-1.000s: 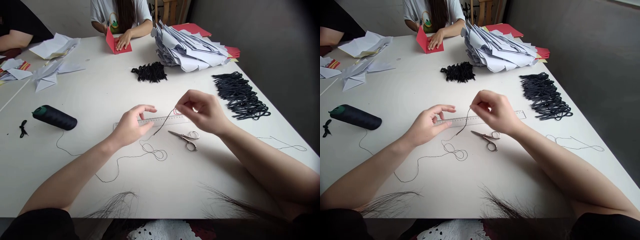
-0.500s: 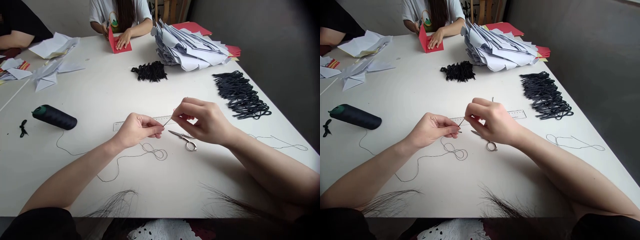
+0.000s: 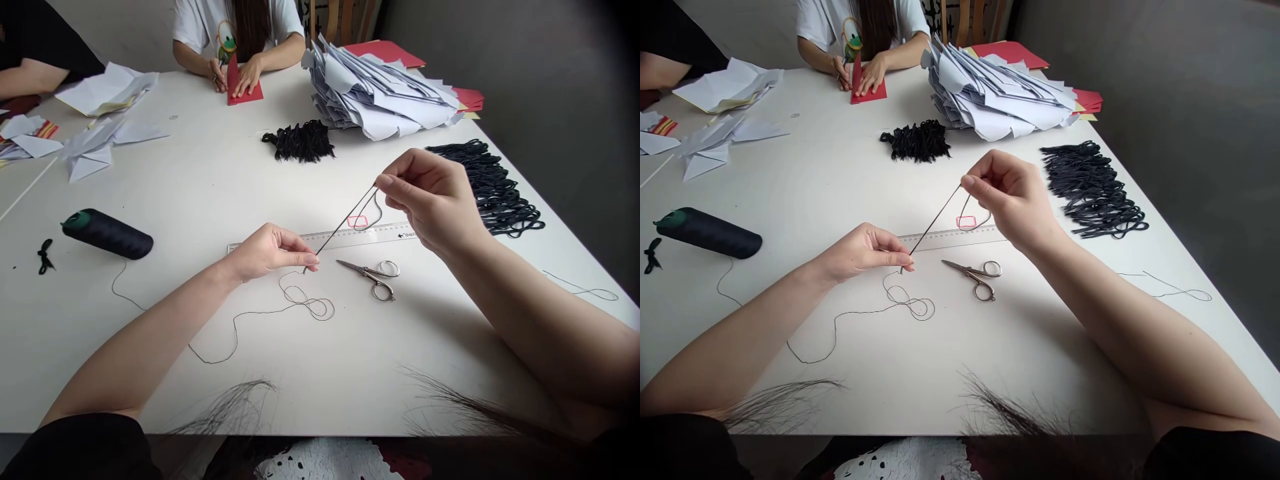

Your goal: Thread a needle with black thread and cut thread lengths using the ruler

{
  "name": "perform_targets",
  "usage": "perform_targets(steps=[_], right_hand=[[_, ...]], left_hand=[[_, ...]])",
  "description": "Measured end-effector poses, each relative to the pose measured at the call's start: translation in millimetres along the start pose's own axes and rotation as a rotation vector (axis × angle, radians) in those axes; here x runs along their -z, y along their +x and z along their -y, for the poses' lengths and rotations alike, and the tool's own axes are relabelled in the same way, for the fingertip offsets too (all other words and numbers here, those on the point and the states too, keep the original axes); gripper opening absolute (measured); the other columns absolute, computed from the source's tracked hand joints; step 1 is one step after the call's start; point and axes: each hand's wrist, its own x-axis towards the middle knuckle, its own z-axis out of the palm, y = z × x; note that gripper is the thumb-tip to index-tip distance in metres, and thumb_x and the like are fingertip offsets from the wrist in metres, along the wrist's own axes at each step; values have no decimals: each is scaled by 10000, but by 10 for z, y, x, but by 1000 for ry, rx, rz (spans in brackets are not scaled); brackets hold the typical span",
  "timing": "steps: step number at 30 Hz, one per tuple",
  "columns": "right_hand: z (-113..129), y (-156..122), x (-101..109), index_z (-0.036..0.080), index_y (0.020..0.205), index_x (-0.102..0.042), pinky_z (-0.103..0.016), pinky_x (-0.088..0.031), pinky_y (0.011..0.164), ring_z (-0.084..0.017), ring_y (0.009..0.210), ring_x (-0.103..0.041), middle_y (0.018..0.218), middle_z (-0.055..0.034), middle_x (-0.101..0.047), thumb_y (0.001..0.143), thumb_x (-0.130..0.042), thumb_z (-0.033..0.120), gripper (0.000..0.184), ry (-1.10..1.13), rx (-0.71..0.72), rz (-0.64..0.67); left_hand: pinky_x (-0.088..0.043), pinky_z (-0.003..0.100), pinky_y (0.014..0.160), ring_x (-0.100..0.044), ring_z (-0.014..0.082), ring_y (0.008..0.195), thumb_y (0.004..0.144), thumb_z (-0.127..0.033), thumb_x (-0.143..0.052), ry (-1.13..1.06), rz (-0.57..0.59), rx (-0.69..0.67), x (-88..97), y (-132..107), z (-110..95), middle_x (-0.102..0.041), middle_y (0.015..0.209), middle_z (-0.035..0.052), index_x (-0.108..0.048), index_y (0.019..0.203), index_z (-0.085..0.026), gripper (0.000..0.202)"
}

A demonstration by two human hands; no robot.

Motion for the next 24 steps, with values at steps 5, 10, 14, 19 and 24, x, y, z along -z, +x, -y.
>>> perform_targets(steps=[5, 10, 14, 19, 24], right_hand=[[-121, 73, 10, 216, 694, -496, -294, -285, 519, -109, 560, -341, 640, 2, -402, 812, -705, 336, 269, 68, -60, -91], [-120, 87, 5, 201, 664, -521, -282, -266, 519, -91, 551, -333, 616, 16, -396, 774, -715, 265, 232, 174, -76, -108], [-141, 92, -1, 194, 658, -521, -274, -268, 513, -85, 541, -336, 608, 20, -405, 761, -715, 247, 226, 178, -83, -117], [-285, 107, 16, 203, 716, -536, -282, -284, 488, -109, 534, -357, 623, -1, -441, 836, -663, 309, 205, -127, -119, -35], [-308, 15, 74, 146, 1222, -560, -339, -424, 578, -157, 664, -545, 1218, -187, -541, 859, -626, 300, 400, -698, -44, 38]], left_hand=[[-491, 334, 897, -690, 188, 856, 744, -376, -785, -44, 51, 33, -16, -8, -14, -761, 810, 48, -746, 747, -185, 195], [-463, 336, 892, -679, 179, 835, 754, -389, -771, -54, 89, 59, -13, -5, -11, -751, 785, 36, -724, 724, -193, 204], [-442, 339, 889, -668, 180, 835, 792, -397, -727, -57, 126, 68, -13, 1, 4, -742, 775, 35, -707, 702, -192, 225], [-443, 329, 853, -653, 178, 829, 776, -385, -732, -104, 129, 89, -45, 19, 51, -739, 773, 37, -707, 702, -195, 206], [-454, 328, 830, -649, 174, 791, 741, -385, -754, -149, 47, 125, -82, 55, 109, -734, 762, 45, -709, 686, -192, 206]])
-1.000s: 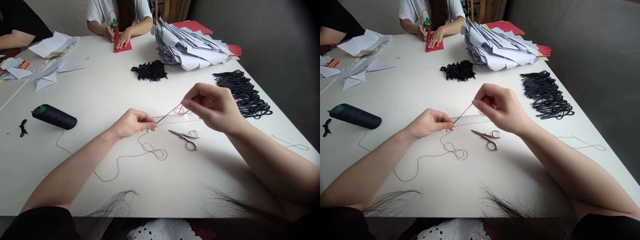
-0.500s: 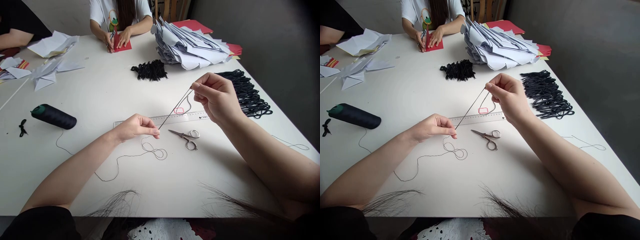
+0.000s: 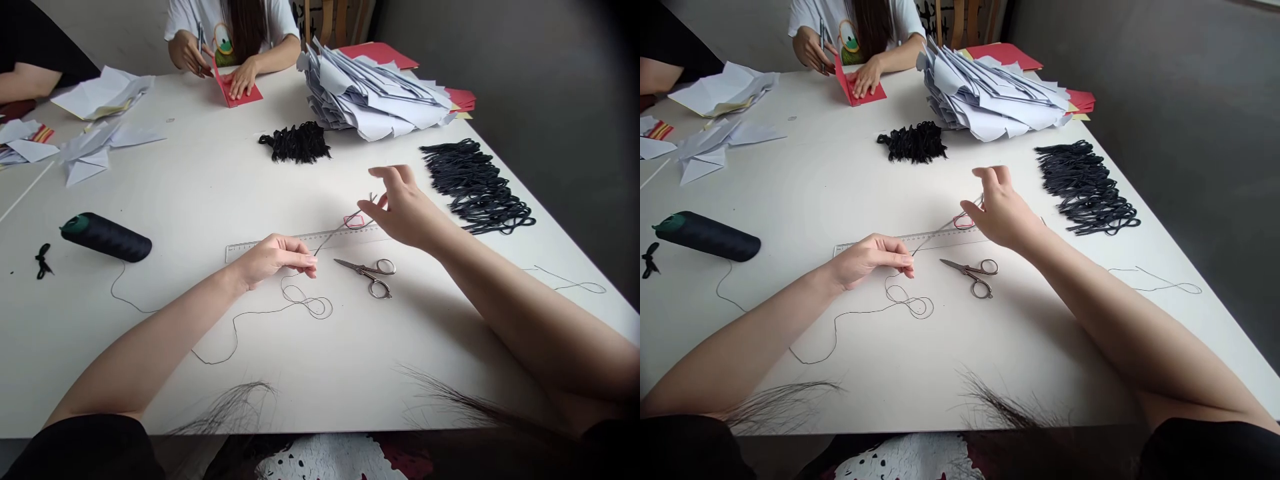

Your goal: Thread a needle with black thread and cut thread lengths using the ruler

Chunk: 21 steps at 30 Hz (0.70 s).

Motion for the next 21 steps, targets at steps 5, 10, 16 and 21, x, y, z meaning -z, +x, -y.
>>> perform_targets(steps=[5, 10, 16, 21], right_hand=[[204, -474, 154, 148, 1225, -578, -284, -337, 473, -180, 655, -582, 1142, -170, -622, 945, -517, 292, 321, -428, 212, 24], [316, -1107, 114, 91, 1021, -632, -293, -376, 421, -196, 613, -606, 974, -155, -675, 976, -471, 241, 224, -587, 303, 134], [208, -1360, 2, 52, 1155, -588, -329, -499, 514, -227, 721, -665, 1026, -169, -690, 970, -396, 107, 273, -616, 393, 120], [248, -1200, 71, 132, 1100, -596, -293, -431, 457, -154, 565, -597, 1024, -131, -662, 911, -422, 137, 256, -359, 240, 349]], left_hand=[[-466, 316, 819, -664, 179, 813, 725, -387, -761, -19, -30, 25, 14, 34, 38, -740, 776, 54, -721, 686, -193, 202], [-480, 291, 779, -656, 168, 800, 722, -379, -766, -2, -6, 41, 18, 49, 45, -742, 796, 62, -715, 683, -183, 206], [-501, 290, 792, -637, 162, 783, 727, -354, -759, 8, 21, 40, 11, 42, 19, -737, 790, 70, -722, 682, -179, 184], [-507, 275, 776, -646, 149, 772, 724, -336, -764, -5, 29, 54, 20, 43, 32, -745, 811, 74, -733, 685, -170, 173]])
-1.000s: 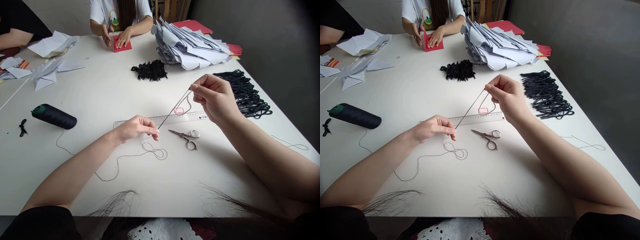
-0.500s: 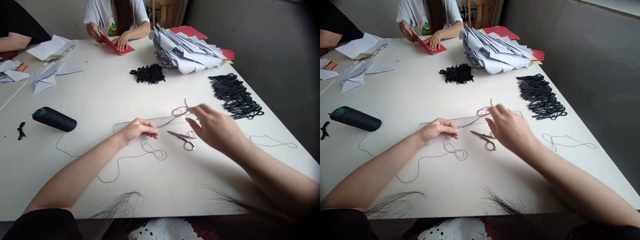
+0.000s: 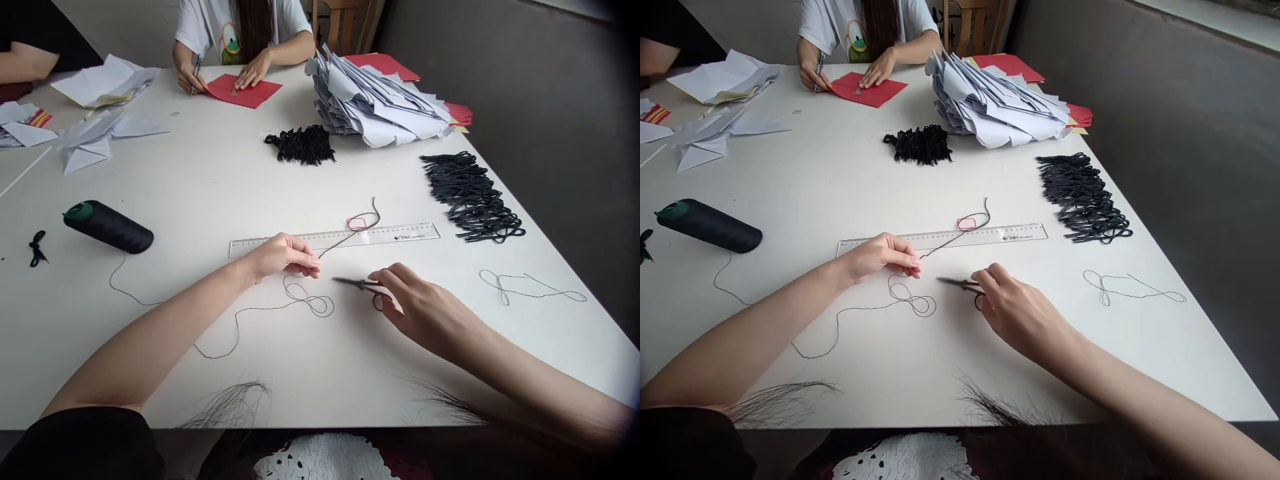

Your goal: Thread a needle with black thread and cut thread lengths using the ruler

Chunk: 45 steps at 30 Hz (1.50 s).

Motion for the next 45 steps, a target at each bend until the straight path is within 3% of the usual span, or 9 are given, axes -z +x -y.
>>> perform_targets(steps=[3, 5, 7, 15, 29, 38, 42, 45], right_hand=[[54, 147, 158, 187, 895, -580, -257, -426, 512, -123, 567, -551, 803, -37, -641, 899, -523, 281, 110, 375, -55, 270], [107, 238, 218, 200, 754, -496, -245, -371, 492, -106, 519, -457, 633, 14, -558, 910, -544, 415, 270, 545, -63, 456], [155, 307, 221, 208, 703, -412, -245, -317, 479, -94, 500, -366, 575, 40, -478, 903, -553, 501, 381, 624, -30, 516], [179, 447, 142, 213, 700, -375, -254, -299, 500, -96, 523, -347, 592, 43, -444, 902, -551, 538, 422, 646, 25, 452], [138, 467, 129, 203, 714, -410, -250, -297, 513, -92, 532, -358, 608, 40, -484, 913, -549, 486, 373, 719, -6, 514], [128, 473, 136, 201, 715, -411, -248, -285, 508, -88, 535, -317, 591, 55, -422, 906, -569, 478, 372, 754, -18, 544], [125, 461, 153, 199, 734, -433, -246, -301, 507, -88, 526, -351, 607, 43, -485, 921, -535, 438, 320, 711, -6, 591], [94, 418, 189, 196, 819, -525, -245, -364, 550, -102, 585, -460, 733, 6, -601, 901, -546, 342, 169, 584, 27, 614]], left_hand=[[-518, 277, 778, -670, 153, 781, 716, -340, -775, -13, -11, 21, -1, -1, 8, -753, 825, 73, -738, 705, -171, 173], [-523, 278, 770, -679, 153, 773, 714, -344, -777, -16, -28, 34, -5, -1, 9, -756, 828, 71, -739, 711, -169, 178], [-523, 275, 761, -681, 148, 759, 719, -335, -774, -19, -33, 33, -8, 1, 11, -757, 823, 68, -735, 706, -167, 173], [-523, 267, 772, -682, 140, 753, 731, -328, -774, -23, 9, 13, 5, 18, 27, -752, 813, 68, -733, 697, -160, 176], [-540, 252, 766, -695, 146, 770, 738, -311, -765, -8, 34, 23, 20, 29, 31, -753, 794, 67, -740, 709, -161, 155], [-548, 246, 758, -698, 146, 774, 741, -302, -761, -5, 45, 15, 28, 41, 35, -751, 788, 63, -740, 705, -164, 144], [-549, 249, 758, -700, 148, 767, 734, -293, -762, -16, 45, 21, 18, 38, 39, -751, 783, 63, -735, 692, -162, 140], [-547, 247, 760, -700, 143, 756, 730, -286, -764, -17, 38, 28, 12, 30, 38, -751, 770, 58, -726, 676, -162, 141]])
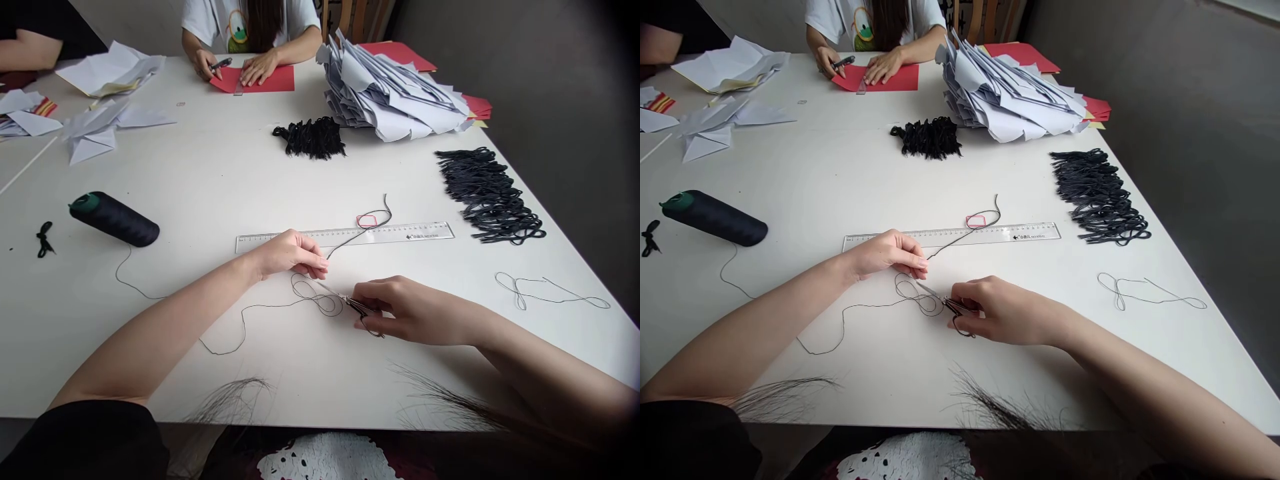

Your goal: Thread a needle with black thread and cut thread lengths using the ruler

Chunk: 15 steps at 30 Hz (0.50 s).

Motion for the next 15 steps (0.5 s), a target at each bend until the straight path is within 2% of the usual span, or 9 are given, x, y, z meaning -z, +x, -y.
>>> perform_targets(steps=[1, 3, 6, 9, 12, 15], right_hand=[[-15, -31, 7, 199, 871, -563, -247, -391, 579, -113, 632, -506, 807, -11, -632, 892, -549, 318, 122, -46, -3, -7], [-62, -101, 18, 217, 983, -610, -259, -435, 636, -136, 726, -574, 935, -34, -657, 899, -537, 318, 150, -126, -23, -62], [-163, -204, 14, 228, 1053, -612, -282, -462, 667, -160, 774, -621, 982, -50, -661, 944, -479, 346, 209, -237, -105, -228], [-253, -281, -25, 208, 1031, -594, -286, -459, 626, -163, 721, -632, 965, -58, -663, 955, -476, 324, 182, -339, -195, -363], [-288, -337, -80, 201, 1029, -598, -274, -438, 555, -161, 665, -634, 957, -61, -658, 962, -488, 317, 174, -424, -230, -421], [-257, -363, -117, 201, 1038, -631, -273, -388, 473, -167, 598, -615, 960, -71, -645, 955, -509, 308, 182, -559, -242, -468]], left_hand=[[-545, 245, 761, -699, 141, 754, 732, -288, -765, 2, -4, 2, -1, -4, -1, -750, 767, 57, -724, 676, -162, 143], [-542, 243, 758, -698, 139, 754, 737, -296, -766, 3, -9, 3, -4, -11, -4, -751, 769, 57, -723, 681, -162, 151], [-540, 239, 746, -696, 137, 752, 736, -323, -783, 15, -17, -3, -6, -21, -5, -753, 778, 59, -727, 696, -161, 176], [-533, 224, 712, -692, 130, 733, 709, -368, -817, 41, -38, 0, -7, -22, -2, -754, 773, 61, -737, 716, -157, 225], [-525, 213, 683, -688, 121, 708, 689, -398, -834, 44, -73, -13, -6, -22, -9, -758, 772, 65, -743, 723, -155, 262], [-523, 213, 671, -680, 114, 687, 696, -422, -827, 60, -115, -83, -11, -54, -50, -759, 771, 66, -748, 726, -153, 282]])
